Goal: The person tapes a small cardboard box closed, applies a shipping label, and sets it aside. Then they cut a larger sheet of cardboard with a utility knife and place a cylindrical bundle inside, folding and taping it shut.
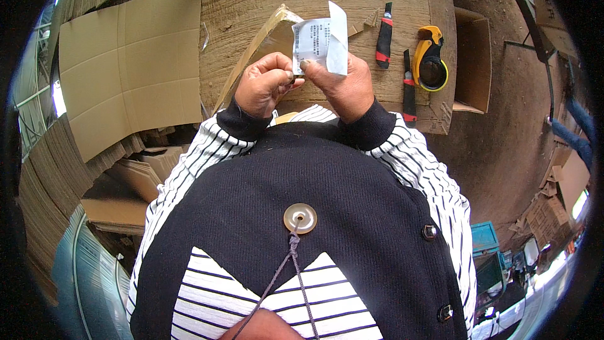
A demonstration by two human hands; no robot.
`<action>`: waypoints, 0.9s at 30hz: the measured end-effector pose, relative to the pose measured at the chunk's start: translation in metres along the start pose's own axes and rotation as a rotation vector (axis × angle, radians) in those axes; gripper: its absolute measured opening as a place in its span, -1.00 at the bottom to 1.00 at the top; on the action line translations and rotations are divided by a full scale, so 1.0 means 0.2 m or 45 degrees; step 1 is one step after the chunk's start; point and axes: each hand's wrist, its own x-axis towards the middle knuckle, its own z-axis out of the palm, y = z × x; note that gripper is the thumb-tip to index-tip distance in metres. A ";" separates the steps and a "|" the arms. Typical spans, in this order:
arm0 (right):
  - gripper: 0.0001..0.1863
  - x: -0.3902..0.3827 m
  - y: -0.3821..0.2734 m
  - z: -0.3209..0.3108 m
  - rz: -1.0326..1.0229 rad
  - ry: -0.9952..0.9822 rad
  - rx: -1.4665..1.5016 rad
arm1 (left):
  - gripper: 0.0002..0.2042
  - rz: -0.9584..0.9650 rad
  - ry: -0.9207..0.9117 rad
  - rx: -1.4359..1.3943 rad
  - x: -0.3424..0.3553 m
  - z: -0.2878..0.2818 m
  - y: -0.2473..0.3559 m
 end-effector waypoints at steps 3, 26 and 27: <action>-0.71 0.00 0.00 0.00 -0.005 0.007 -0.009 | -0.95 -0.035 0.012 -0.032 0.00 0.00 0.01; -0.73 0.02 0.01 -0.01 0.078 -0.018 0.184 | -0.94 0.021 -0.067 -0.122 0.01 0.01 0.01; -0.73 0.02 0.01 -0.02 0.094 -0.036 0.213 | -0.94 0.031 -0.080 -0.127 0.01 0.01 0.01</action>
